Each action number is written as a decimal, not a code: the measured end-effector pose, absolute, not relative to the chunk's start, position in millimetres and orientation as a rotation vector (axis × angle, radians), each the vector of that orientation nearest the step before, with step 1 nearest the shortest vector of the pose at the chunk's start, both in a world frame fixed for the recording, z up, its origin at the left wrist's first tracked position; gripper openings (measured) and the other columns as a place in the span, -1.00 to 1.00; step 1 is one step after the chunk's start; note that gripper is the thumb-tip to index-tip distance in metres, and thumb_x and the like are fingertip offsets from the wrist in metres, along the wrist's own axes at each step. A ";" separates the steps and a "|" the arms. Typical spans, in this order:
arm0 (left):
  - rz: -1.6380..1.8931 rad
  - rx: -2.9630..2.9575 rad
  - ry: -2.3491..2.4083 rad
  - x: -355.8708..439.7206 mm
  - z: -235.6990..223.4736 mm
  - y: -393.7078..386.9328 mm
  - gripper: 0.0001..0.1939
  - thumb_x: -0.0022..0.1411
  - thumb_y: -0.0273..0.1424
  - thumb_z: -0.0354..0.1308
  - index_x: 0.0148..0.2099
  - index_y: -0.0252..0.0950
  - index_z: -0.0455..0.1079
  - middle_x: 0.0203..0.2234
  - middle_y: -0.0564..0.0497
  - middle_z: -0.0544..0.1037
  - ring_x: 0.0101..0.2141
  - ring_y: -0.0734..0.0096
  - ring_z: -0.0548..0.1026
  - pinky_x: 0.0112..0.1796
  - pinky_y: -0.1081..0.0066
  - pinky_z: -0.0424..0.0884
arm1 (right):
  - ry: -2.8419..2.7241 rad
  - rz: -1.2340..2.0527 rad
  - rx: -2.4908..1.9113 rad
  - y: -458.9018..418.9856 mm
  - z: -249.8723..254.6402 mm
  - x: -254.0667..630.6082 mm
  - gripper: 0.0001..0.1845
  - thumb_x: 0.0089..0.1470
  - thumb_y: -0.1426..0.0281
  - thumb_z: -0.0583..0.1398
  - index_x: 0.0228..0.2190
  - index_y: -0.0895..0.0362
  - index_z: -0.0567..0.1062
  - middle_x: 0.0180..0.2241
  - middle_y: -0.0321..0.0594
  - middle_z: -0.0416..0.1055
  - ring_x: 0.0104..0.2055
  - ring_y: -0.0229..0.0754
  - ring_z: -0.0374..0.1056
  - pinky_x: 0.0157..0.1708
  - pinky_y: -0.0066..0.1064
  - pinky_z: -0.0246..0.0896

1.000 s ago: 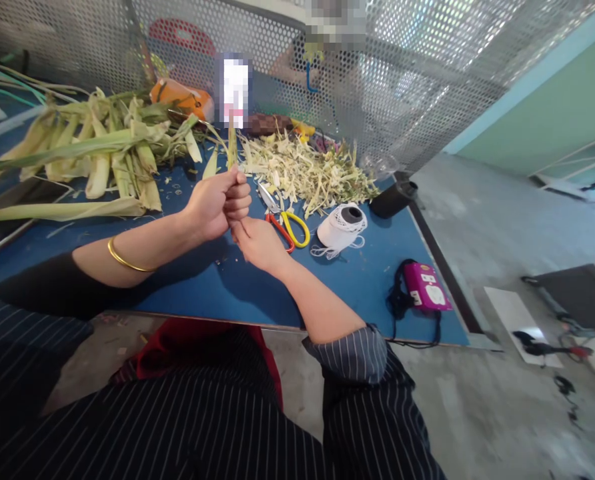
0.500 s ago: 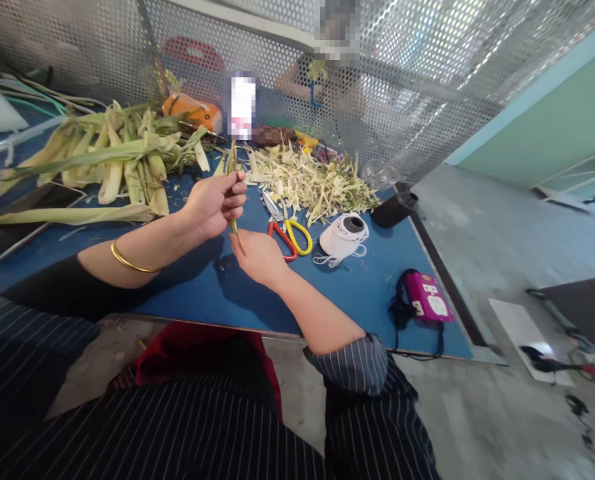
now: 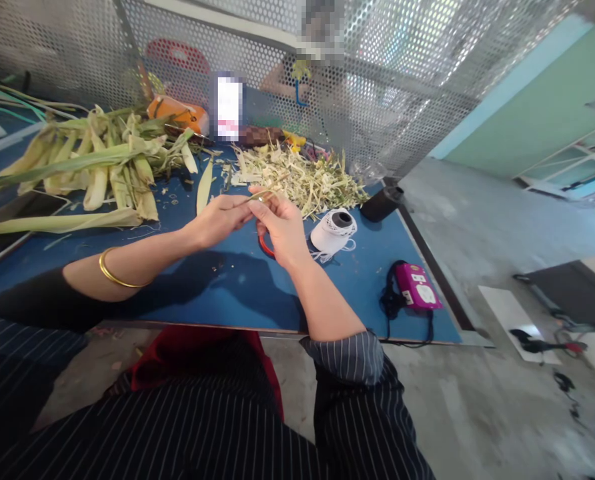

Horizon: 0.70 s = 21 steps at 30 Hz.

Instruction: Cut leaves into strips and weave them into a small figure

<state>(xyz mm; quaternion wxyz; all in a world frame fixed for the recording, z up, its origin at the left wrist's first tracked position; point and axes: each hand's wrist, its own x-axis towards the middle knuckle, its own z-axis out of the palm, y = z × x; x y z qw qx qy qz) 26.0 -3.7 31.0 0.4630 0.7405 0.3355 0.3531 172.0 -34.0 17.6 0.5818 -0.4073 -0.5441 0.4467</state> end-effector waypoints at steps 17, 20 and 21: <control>0.608 1.995 0.892 6.8 49.4 8.6 -0.73 0.23 -0.30 0.03 -0.40 -0.31 0.47 -0.66 0.07 0.34 -0.59 0.53 0.22 -0.50 0.48 0.13 | -1.152 1.019 -1.048 -28.5 17.9 180.7 -0.81 -0.11 0.30 0.33 -0.45 0.11 0.46 -0.58 -0.38 0.43 -0.60 -0.41 0.32 -0.61 -0.54 0.19; 0.493 1.942 0.901 0.8 56.8 9.6 -0.80 0.15 -0.34 0.12 -0.43 -0.31 0.50 -0.62 0.04 0.41 -0.60 0.55 0.22 -0.54 0.48 0.12 | -1.196 1.019 -1.064 -29.2 15.8 178.0 -0.85 -0.11 0.36 0.31 -0.45 0.13 0.45 -0.60 -0.38 0.44 -0.60 -0.38 0.36 -0.60 -0.54 0.23; 0.474 1.900 0.893 0.3 57.7 8.8 -0.83 0.13 -0.37 0.13 -0.41 -0.31 0.51 -0.60 0.03 0.44 -0.60 0.55 0.23 -0.55 0.48 0.13 | -1.207 1.021 -1.062 -29.2 14.8 176.8 -0.86 -0.10 0.38 0.31 -0.46 0.14 0.46 -0.60 -0.37 0.44 -0.60 -0.38 0.36 -0.60 -0.54 0.23</control>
